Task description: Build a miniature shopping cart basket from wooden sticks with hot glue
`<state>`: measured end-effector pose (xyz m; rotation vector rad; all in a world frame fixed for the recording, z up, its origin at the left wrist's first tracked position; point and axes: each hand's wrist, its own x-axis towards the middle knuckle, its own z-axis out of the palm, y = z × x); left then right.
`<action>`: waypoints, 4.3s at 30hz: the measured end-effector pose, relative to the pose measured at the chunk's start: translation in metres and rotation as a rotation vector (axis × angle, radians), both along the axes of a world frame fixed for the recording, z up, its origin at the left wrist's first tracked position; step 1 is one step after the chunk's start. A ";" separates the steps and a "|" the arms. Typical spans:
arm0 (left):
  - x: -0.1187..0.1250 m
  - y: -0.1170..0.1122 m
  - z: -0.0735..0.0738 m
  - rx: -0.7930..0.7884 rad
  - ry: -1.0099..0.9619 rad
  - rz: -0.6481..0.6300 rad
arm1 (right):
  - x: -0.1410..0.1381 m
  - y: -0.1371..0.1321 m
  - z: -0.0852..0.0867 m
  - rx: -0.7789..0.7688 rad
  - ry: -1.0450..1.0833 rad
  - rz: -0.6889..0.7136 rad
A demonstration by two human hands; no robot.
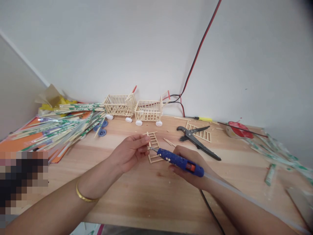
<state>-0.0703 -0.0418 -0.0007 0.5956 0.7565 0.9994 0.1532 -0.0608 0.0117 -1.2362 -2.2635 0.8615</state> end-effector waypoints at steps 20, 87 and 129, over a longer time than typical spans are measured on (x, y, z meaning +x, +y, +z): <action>-0.004 0.007 -0.009 0.034 0.129 0.079 | 0.034 0.026 -0.006 0.204 -0.381 -0.236; -0.012 0.017 -0.016 0.849 1.350 -0.326 | -0.038 0.055 -0.025 0.309 -0.273 0.197; -0.017 0.014 -0.012 0.707 1.388 -0.237 | -0.024 0.053 0.000 -0.241 -0.243 -0.122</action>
